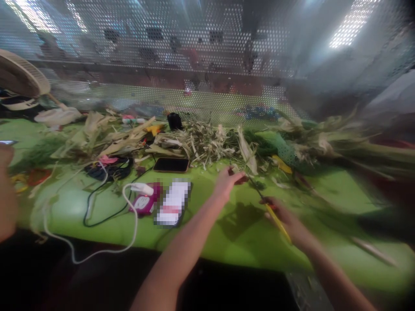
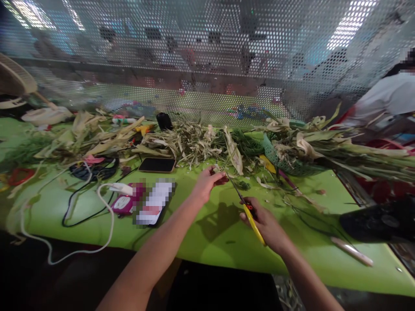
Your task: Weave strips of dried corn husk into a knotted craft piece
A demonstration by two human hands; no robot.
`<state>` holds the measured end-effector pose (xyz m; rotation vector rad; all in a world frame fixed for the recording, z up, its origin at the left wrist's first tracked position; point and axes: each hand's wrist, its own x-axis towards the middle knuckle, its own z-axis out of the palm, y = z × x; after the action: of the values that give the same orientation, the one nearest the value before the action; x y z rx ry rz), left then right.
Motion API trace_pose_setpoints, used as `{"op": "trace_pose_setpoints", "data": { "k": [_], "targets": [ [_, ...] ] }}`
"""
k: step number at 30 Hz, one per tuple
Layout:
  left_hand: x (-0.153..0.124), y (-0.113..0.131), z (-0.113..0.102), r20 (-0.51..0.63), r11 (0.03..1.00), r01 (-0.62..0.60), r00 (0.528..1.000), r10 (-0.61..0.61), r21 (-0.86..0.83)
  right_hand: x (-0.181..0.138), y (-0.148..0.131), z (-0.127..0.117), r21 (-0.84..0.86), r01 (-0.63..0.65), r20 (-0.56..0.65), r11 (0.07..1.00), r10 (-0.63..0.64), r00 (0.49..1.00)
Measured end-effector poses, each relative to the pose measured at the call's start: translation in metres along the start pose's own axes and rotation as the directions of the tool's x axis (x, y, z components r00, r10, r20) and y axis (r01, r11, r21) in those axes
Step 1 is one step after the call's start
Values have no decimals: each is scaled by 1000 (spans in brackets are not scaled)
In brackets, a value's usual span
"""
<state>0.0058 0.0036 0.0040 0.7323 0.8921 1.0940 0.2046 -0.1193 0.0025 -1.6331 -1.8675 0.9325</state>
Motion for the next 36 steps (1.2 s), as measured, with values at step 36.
{"op": "trace_pose_setpoints", "data": {
  "k": [36],
  "targets": [
    [-1, 0, 0, 35, 999, 21, 999, -22, 41, 5, 13, 12, 186, -52, -57, 981, 63, 996]
  ]
}}
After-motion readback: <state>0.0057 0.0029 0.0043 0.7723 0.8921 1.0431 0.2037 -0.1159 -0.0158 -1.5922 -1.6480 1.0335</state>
